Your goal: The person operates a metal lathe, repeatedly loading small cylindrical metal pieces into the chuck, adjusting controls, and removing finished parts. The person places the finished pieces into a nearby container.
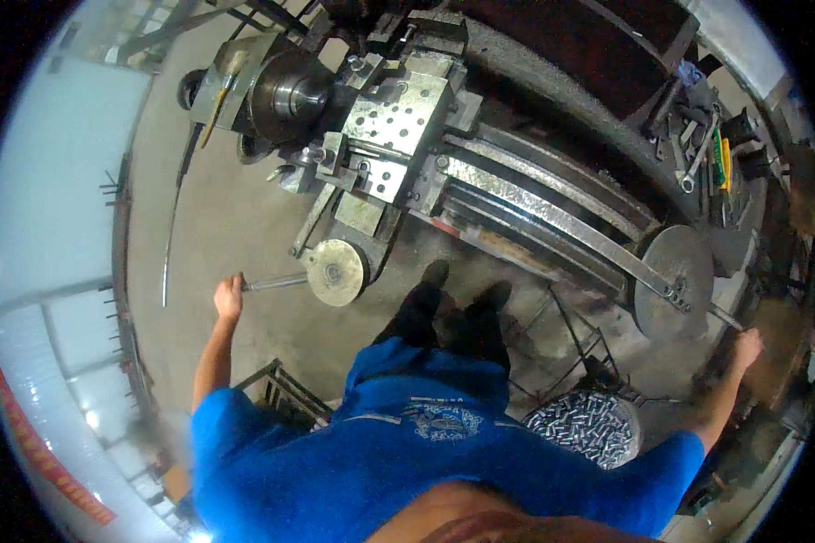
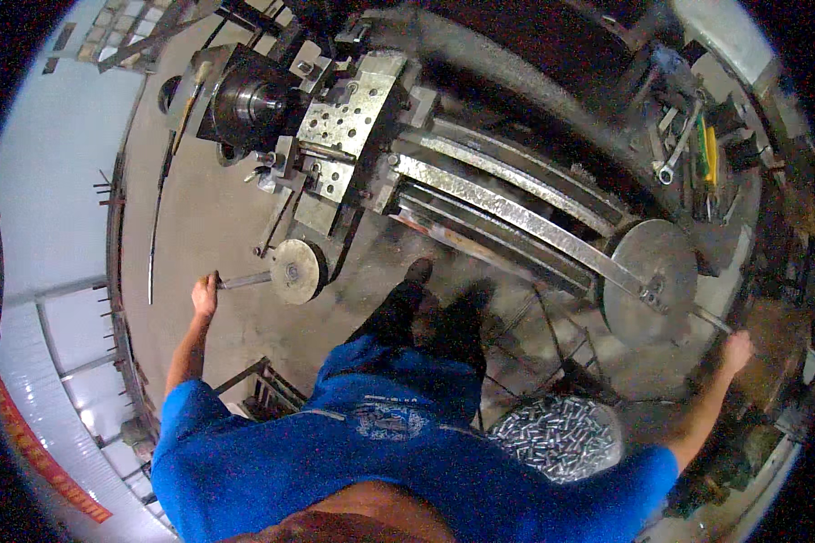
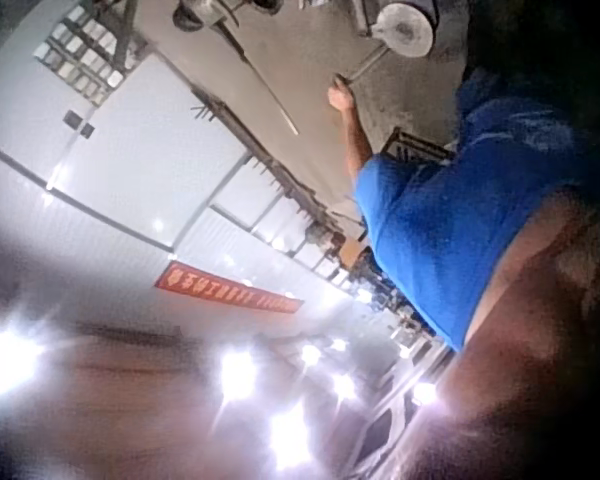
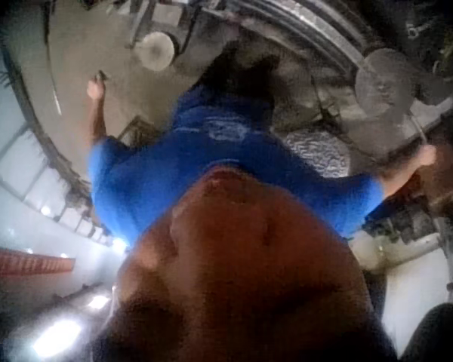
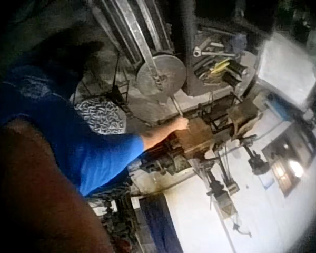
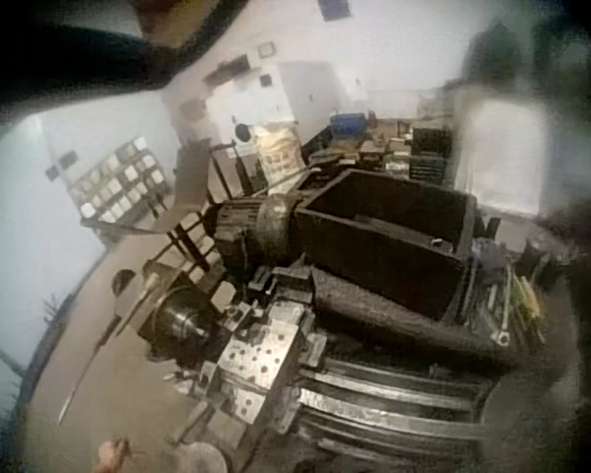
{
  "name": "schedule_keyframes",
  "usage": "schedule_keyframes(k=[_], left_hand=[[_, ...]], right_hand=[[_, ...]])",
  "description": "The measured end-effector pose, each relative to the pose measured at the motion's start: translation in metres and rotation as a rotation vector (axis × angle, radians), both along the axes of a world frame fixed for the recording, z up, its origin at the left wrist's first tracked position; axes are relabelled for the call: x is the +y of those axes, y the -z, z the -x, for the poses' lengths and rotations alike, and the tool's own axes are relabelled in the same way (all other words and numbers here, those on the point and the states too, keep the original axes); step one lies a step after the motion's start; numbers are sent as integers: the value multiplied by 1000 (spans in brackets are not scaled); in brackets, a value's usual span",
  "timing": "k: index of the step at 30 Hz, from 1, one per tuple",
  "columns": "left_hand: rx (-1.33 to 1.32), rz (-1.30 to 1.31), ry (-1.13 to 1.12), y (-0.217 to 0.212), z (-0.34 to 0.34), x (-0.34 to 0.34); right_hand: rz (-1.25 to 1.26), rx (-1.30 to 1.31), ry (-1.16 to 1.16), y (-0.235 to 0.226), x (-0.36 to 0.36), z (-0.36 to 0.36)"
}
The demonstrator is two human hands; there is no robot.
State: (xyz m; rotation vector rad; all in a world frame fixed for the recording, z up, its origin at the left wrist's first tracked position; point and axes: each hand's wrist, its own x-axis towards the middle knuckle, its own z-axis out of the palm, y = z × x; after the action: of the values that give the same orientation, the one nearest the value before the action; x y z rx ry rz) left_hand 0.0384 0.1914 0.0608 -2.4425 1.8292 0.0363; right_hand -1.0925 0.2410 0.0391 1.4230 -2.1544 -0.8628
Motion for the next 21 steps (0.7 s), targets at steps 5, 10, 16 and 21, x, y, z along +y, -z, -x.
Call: schedule_keyframes(k=[5, 10, 16, 21], left_hand=[[-19, -6, -37, 6, 16, 59], [92, 28, -176, 19, 17, 85], [156, -42, -279, 11, 39, 86], [135, -31, -216, 25, 26, 97]], right_hand=[[64, -62, -75, 16, 12, 6], [209, -341, 127, 18, 26, 4], [237, -295, 271, 25, 36, 12], [53, -114, 131, 35, 89, 8]])
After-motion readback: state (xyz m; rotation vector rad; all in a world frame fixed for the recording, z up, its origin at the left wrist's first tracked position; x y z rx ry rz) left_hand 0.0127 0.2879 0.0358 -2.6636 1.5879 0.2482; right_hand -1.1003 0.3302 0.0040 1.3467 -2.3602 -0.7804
